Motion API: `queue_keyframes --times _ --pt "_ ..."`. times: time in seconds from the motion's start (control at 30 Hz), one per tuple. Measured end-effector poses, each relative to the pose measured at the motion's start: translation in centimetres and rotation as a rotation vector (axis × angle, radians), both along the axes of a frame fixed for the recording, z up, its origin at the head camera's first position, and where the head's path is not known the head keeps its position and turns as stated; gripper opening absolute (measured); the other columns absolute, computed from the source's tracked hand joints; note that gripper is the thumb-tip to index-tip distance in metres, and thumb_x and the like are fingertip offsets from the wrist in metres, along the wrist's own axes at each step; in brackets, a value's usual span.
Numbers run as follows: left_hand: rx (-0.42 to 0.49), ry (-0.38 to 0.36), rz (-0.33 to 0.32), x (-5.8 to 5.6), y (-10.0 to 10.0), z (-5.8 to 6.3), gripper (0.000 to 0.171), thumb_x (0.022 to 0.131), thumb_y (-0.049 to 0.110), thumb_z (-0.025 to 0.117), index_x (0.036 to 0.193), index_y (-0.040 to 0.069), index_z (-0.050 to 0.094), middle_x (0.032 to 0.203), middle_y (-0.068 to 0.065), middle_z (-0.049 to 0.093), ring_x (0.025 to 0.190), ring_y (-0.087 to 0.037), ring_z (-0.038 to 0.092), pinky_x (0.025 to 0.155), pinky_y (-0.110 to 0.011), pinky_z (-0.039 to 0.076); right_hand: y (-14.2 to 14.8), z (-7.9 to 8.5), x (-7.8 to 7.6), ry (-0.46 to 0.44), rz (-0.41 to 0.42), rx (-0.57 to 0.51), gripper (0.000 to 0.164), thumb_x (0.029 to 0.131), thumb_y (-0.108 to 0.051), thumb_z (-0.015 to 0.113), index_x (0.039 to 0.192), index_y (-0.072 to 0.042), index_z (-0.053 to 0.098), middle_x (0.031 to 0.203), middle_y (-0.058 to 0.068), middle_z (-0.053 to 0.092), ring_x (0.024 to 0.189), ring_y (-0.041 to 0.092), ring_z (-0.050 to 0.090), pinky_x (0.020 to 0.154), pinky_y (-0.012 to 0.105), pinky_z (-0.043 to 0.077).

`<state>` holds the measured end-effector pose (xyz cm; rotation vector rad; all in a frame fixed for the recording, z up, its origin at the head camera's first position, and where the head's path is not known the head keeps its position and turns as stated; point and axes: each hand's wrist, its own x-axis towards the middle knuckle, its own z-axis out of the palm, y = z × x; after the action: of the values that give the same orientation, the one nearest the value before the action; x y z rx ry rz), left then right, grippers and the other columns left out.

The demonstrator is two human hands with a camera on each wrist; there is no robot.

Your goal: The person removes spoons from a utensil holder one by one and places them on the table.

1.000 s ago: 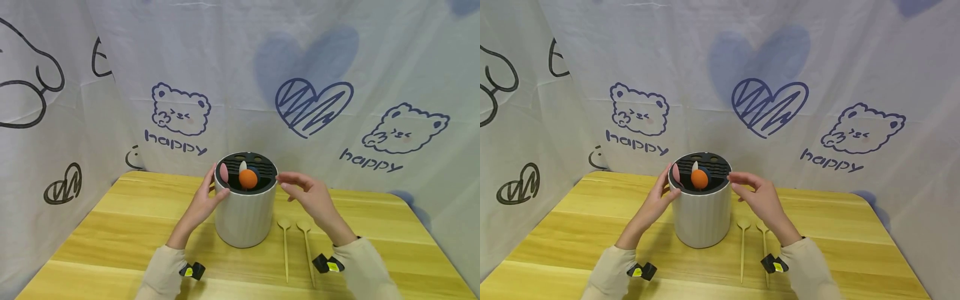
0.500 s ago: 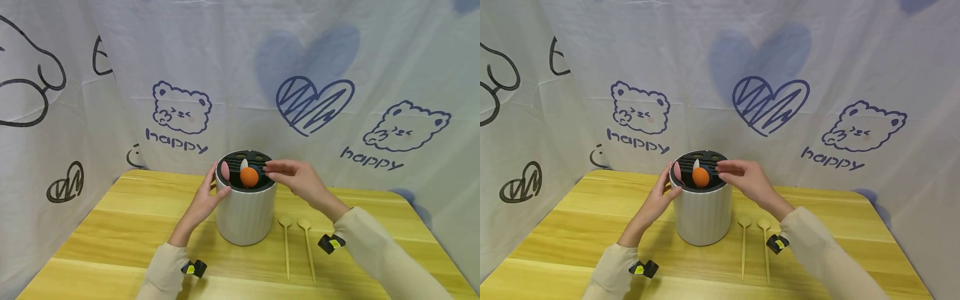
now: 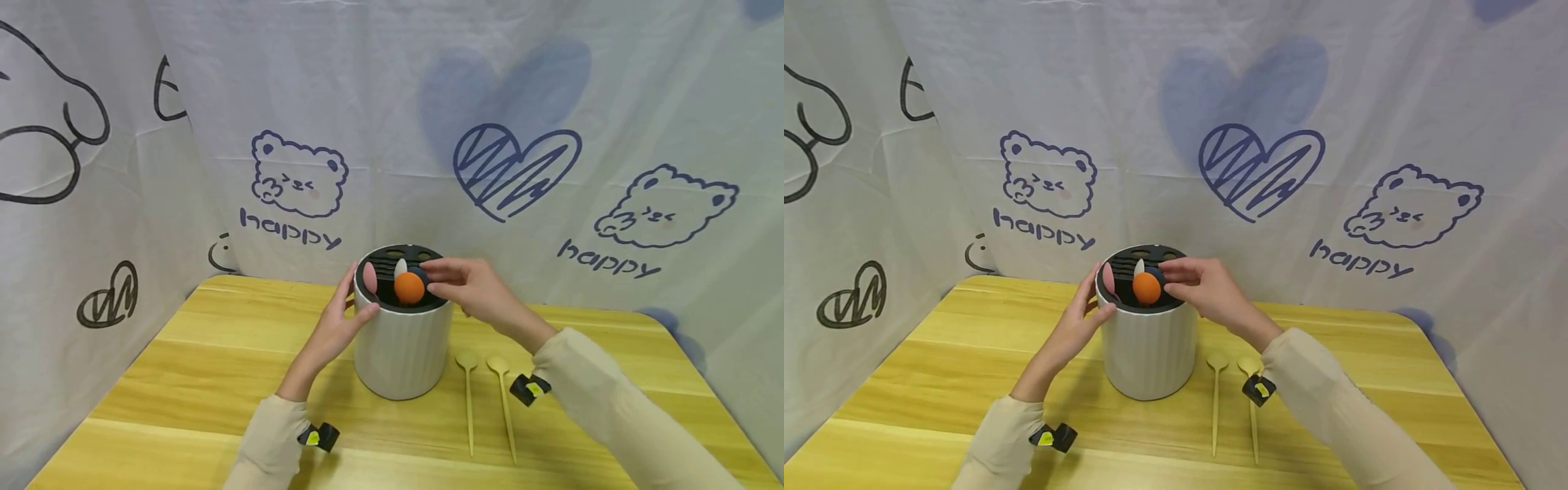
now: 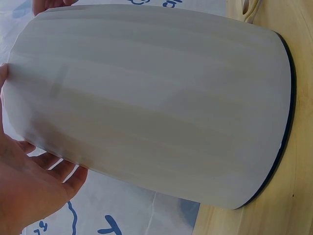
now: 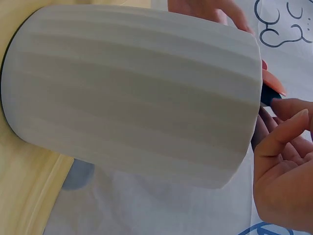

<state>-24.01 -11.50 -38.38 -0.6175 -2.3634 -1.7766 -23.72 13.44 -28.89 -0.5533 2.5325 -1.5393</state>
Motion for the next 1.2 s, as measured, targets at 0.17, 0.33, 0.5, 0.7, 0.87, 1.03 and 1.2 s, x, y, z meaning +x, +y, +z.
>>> queue_keyframes --times 0.17,0.33,0.5,0.7,0.87,1.03,1.2 --pt "0.004 0.002 -0.002 0.0 -0.1 -0.2 0.083 0.092 0.041 0.059 0.156 0.012 0.015 0.159 -0.011 0.017 0.142 -0.032 0.023 0.110 -0.053 0.027 -0.3 0.1 0.1 0.021 -0.020 0.012 0.038 0.093 -0.005 0.061 0.131 -0.004 0.060 0.117 0.016 0.067 0.055 0.019 0.047 0.041 0.023 0.036" --pt "-0.001 -0.002 0.005 0.1 -0.1 -0.2 0.082 0.091 0.039 0.058 0.156 0.013 0.015 0.159 -0.011 0.018 0.142 -0.032 0.024 0.110 -0.053 0.028 -0.5 0.2 0.1 0.041 -0.026 0.006 0.037 0.092 -0.004 0.063 0.129 -0.004 0.061 0.115 0.015 0.068 0.057 0.020 0.050 0.041 0.024 0.037" --pt "-0.005 -0.001 0.009 0.1 0.0 -0.1 0.085 0.091 0.043 0.059 0.156 0.012 0.014 0.159 -0.011 0.018 0.142 -0.032 0.024 0.110 -0.053 0.028 -0.8 0.3 0.0 0.047 -0.028 -0.006 0.036 0.091 -0.005 0.064 0.127 -0.004 0.062 0.114 0.014 0.068 0.059 0.021 0.052 0.041 0.023 0.036" --pt "-0.010 0.000 0.003 0.0 0.1 0.1 0.086 0.091 0.047 0.058 0.156 0.013 0.013 0.159 -0.010 0.017 0.142 -0.031 0.024 0.110 -0.052 0.028 -1.1 0.7 0.2 0.042 -0.036 0.008 0.033 0.094 -0.010 0.062 0.127 -0.006 0.063 0.110 0.013 0.069 0.050 0.018 0.042 0.043 0.025 0.036" --pt "-0.011 0.008 -0.004 -0.1 0.1 0.3 0.086 0.091 0.046 0.058 0.156 0.012 0.013 0.159 -0.011 0.018 0.142 -0.031 0.024 0.110 -0.052 0.028 -1.3 0.8 0.2 0.037 -0.023 0.017 0.032 0.096 -0.016 0.060 0.125 -0.005 0.064 0.102 0.012 0.069 0.050 0.019 0.042 0.044 0.027 0.039" --pt "-0.013 0.003 -0.008 0.0 0.0 0.2 0.086 0.091 0.048 0.057 0.156 0.013 0.013 0.159 -0.009 0.017 0.142 -0.030 0.023 0.110 -0.052 0.028 -1.5 0.7 0.1 0.029 -0.016 0.020 0.031 0.094 -0.011 0.062 0.123 0.000 0.065 0.105 0.014 0.070 0.059 0.020 0.051 0.045 0.026 0.042" --pt "-0.009 -0.003 -0.003 0.0 0.0 0.0 0.086 0.091 0.048 0.058 0.156 0.014 0.013 0.159 -0.009 0.018 0.142 -0.029 0.024 0.110 -0.051 0.028 -1.7 0.4 0.2 0.054 -0.021 0.015 0.030 0.090 -0.004 0.065 0.119 0.003 0.065 0.104 0.017 0.070 0.076 0.021 0.063 0.051 0.033 0.051"
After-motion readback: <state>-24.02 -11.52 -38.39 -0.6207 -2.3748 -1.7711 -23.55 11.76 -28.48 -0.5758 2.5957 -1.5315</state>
